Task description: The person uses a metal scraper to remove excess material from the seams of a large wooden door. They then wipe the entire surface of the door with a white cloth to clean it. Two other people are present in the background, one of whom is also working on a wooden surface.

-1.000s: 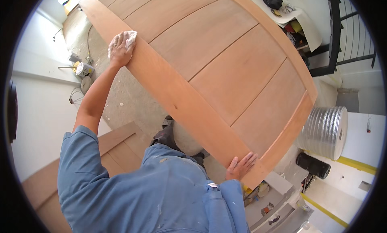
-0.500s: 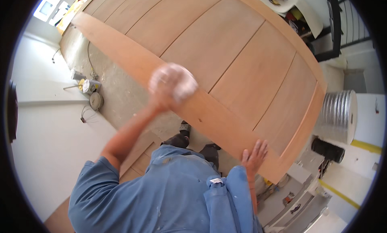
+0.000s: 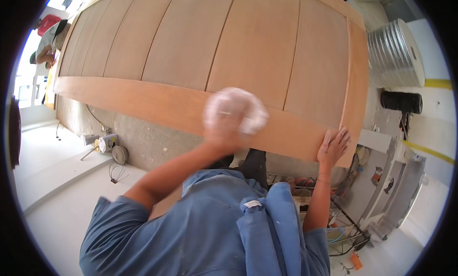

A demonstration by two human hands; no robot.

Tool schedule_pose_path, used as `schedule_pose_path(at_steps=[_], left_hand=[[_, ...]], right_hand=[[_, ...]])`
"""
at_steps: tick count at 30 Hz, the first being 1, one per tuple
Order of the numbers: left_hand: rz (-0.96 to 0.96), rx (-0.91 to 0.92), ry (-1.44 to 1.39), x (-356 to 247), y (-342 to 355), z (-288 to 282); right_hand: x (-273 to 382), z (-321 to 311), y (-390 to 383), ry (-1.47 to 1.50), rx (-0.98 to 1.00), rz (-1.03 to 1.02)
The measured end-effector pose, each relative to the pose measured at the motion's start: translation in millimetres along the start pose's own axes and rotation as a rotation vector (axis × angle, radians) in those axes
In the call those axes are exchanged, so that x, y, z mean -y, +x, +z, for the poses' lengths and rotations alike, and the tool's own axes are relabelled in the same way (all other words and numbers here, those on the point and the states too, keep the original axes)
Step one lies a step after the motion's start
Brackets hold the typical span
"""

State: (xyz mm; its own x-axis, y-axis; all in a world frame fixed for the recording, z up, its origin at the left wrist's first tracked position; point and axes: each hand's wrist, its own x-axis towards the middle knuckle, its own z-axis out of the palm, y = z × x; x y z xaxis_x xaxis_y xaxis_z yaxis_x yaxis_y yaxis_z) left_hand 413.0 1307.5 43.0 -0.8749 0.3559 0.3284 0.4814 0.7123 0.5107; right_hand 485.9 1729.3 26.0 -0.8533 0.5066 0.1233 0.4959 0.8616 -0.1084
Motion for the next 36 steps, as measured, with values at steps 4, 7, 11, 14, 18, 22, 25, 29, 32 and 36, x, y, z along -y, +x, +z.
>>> schedule_pose_path(at_steps=[4, 7, 11, 14, 18, 22, 25, 29, 32, 36], left_hand=[[0.315, 0.422, -0.034, -122.6, 29.0, 81.8], [0.294, 0.414, -0.118, -100.4, 20.0, 77.6], [0.140, -0.214, 0.234, 52.9, -6.9, -22.8], [-0.173, -0.056, 0.487, 192.9, -43.9, -126.4], [-0.297, 0.014, 0.585, 234.9, -63.4, -186.4], [-0.031, 0.238, 0.542, 143.0, -43.5, -130.1], [0.123, 0.385, 0.397, 24.5, -0.8, -66.8], [0.288, 0.612, 0.159, -107.1, 51.4, 26.1], [0.463, 0.590, -0.079, -187.6, 72.7, 121.4], [0.636, 0.639, -0.008, -288.7, 100.5, 197.1]], right_hand=[[4.0, -6.2, 8.2, -0.004, 0.009, -0.035], [-19.9, -5.8, 12.2, -0.033, 0.020, -0.052], [-73.0, -3.9, 22.1, -0.065, -0.005, 0.094], [-88.1, -3.7, 31.3, -0.115, 0.005, 0.132], [-82.7, -0.3, 44.4, 0.086, 0.004, 0.082], [-120.4, -15.1, 52.8, 0.475, 0.135, 0.167], [-173.7, 3.5, 57.4, 0.699, 0.276, 0.284], [-156.8, -12.2, 61.6, 1.633, 0.370, 0.475], [-151.7, -15.0, 62.9, 1.702, 0.314, 0.511], [-147.7, -5.2, 64.0, 1.565, 0.158, 0.559]])
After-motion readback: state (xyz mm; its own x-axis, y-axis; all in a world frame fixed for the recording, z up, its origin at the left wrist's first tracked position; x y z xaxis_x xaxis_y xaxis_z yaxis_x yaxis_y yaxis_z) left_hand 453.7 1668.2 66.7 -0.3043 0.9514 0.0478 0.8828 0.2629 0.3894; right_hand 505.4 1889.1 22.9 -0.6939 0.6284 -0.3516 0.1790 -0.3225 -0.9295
